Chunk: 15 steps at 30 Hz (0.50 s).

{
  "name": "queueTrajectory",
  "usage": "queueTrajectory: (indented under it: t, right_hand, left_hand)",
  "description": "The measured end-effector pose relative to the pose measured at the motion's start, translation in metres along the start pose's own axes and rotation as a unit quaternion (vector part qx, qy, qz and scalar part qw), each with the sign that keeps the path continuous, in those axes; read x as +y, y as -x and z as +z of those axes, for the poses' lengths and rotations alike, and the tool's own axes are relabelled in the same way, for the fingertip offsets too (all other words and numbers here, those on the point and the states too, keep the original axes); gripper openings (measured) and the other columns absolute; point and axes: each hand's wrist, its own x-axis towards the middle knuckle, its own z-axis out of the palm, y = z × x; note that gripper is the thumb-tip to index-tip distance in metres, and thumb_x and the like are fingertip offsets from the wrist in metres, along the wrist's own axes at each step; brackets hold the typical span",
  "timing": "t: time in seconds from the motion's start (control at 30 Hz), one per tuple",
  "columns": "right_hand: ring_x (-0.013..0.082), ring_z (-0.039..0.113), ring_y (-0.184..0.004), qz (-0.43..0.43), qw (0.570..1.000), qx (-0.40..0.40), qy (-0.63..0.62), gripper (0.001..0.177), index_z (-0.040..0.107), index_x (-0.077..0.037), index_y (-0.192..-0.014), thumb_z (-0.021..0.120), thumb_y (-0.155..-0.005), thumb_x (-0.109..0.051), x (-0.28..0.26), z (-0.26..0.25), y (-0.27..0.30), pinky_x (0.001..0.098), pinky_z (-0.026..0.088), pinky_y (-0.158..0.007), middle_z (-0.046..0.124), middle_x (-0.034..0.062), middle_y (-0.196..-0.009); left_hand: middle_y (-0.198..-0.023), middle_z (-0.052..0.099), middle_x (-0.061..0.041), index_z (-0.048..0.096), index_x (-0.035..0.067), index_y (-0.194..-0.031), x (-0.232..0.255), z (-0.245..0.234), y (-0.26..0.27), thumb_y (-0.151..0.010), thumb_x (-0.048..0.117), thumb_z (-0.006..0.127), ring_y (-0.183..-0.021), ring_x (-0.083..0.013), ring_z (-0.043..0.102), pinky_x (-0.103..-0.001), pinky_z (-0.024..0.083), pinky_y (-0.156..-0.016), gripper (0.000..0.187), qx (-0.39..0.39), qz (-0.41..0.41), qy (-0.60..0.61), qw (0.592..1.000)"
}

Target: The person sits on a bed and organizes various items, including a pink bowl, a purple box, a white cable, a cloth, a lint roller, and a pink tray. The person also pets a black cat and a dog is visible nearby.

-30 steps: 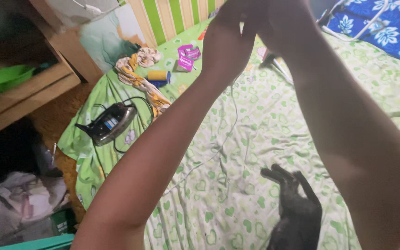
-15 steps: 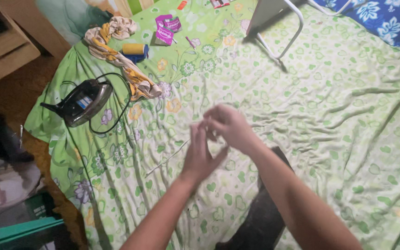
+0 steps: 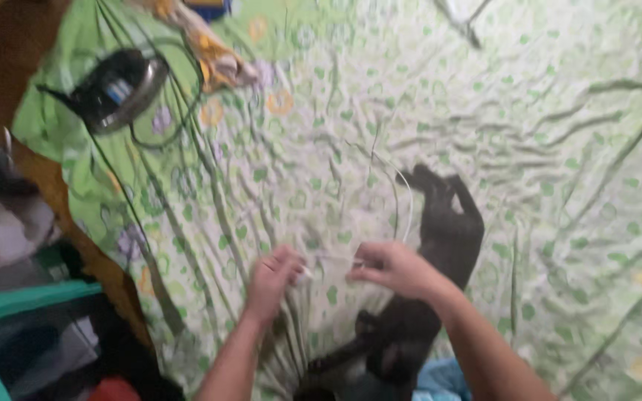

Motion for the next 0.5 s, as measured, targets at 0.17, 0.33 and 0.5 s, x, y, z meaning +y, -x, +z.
queueTrajectory:
  t: [0.17, 0.33, 0.5]
  right_hand:
    - [0.0129, 0.047, -0.070, -0.003, 0.989, -0.003, -0.145, 0.037, 0.064, 0.001, -0.083, 0.069, -0.104, -0.030, 0.025, 0.040, 0.017, 0.0332, 0.043, -0.064, 0.053, 0.0035, -0.072]
    - [0.0186, 0.061, -0.085, -0.168, 0.765, 0.036, -0.620, 0.024, 0.065, -0.005, -0.100, 0.055, -0.113, -0.023, -0.009, 0.095, 0.029, 0.0372, 0.051, -0.081, 0.065, 0.0023, -0.091]
    - [0.0168, 0.070, -0.100, -0.152, 0.866, 0.112, -0.463, 0.021, 0.066, -0.004, -0.111, 0.049, -0.106, -0.017, -0.046, 0.134, 0.031, 0.0335, 0.056, -0.094, 0.074, 0.0065, -0.108]
  left_hand:
    - [-0.067, 0.044, 0.003, 0.054, 0.012, -0.084, -0.029, -0.051, 0.018, -0.105, 0.013, 0.055, -0.058, -0.0112, 0.044, -0.031, 0.045, -0.065, 0.021, 0.023, 0.042, 0.455, 0.889]
    - [-0.063, 0.042, 0.005, 0.064, 0.013, -0.098, -0.049, -0.018, 0.040, -0.099, 0.026, 0.053, -0.051, -0.0074, 0.039, -0.028, 0.031, -0.047, 0.017, 0.118, -0.086, 0.166, 0.975]
    - [-0.071, 0.047, 0.005, 0.065, 0.009, -0.102, -0.033, 0.014, 0.096, -0.111, 0.048, 0.048, -0.056, -0.0047, 0.042, -0.021, 0.034, -0.048, 0.044, -0.015, -0.056, 0.169, 0.984]
